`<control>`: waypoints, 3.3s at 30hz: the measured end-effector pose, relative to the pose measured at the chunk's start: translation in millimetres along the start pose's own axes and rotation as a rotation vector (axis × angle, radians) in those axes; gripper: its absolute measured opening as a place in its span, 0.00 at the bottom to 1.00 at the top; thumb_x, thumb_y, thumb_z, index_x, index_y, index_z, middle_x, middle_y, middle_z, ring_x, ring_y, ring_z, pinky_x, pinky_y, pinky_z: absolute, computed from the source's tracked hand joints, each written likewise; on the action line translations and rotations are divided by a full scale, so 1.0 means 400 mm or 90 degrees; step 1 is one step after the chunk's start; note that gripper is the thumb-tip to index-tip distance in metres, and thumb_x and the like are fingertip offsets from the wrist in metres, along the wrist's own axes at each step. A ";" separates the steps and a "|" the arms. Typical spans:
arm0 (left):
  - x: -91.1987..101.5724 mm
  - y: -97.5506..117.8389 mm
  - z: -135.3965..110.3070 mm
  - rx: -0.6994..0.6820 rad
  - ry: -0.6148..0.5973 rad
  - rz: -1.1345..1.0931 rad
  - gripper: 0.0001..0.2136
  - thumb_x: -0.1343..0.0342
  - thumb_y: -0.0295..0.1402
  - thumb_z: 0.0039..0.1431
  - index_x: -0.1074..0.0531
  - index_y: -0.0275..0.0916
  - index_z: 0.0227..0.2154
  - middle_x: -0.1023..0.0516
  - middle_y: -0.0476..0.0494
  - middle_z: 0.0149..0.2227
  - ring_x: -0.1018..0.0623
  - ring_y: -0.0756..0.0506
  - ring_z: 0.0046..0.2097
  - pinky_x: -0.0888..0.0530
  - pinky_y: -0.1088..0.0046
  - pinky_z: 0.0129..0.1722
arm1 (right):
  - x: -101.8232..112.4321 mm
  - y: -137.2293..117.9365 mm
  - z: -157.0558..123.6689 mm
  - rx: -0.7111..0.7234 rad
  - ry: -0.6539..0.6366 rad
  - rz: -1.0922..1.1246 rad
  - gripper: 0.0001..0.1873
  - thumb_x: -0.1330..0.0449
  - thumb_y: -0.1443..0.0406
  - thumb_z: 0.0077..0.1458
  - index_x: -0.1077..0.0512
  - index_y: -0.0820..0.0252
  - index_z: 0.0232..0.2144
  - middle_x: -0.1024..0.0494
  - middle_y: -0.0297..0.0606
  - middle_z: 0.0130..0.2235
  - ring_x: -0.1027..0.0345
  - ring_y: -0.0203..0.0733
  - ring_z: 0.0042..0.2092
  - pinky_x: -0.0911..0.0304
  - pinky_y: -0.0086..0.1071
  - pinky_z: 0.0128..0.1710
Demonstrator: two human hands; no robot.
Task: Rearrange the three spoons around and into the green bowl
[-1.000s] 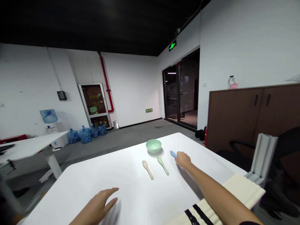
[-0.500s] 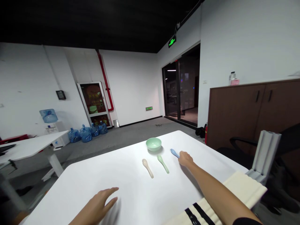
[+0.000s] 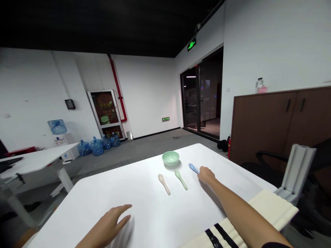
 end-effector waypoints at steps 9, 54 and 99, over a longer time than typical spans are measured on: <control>0.009 0.017 -0.008 -0.001 0.000 0.008 0.26 0.57 0.52 0.61 0.34 0.49 0.57 0.29 0.47 0.58 0.31 0.40 0.59 0.35 0.62 0.57 | 0.092 -0.091 -0.062 0.124 0.040 -0.008 0.20 0.48 0.53 0.57 0.27 0.62 0.41 0.24 0.50 0.45 0.29 0.51 0.44 0.41 0.34 0.36; 0.014 0.028 -0.011 -0.012 -0.001 0.026 0.23 0.56 0.50 0.62 0.34 0.50 0.57 0.30 0.48 0.58 0.32 0.41 0.59 0.36 0.63 0.58 | -0.105 -0.437 -0.233 0.311 -0.083 -0.090 0.17 0.38 0.61 0.46 0.25 0.64 0.40 0.22 0.49 0.45 0.27 0.51 0.45 0.35 0.35 0.38; 0.005 -0.006 0.019 0.008 -0.008 0.012 0.26 0.57 0.52 0.61 0.35 0.49 0.58 0.30 0.47 0.58 0.32 0.40 0.59 0.36 0.62 0.58 | 0.147 -0.314 -0.027 0.192 0.139 0.087 0.28 0.54 0.48 0.59 0.26 0.60 0.47 0.22 0.49 0.45 0.29 0.52 0.47 0.40 0.35 0.41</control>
Point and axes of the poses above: each hand's wrist, its own z-axis towards the middle knuckle, its own x-axis out of the back of the hand, y = z × x, the point moved 3 cm from there along z, towards the middle knuckle
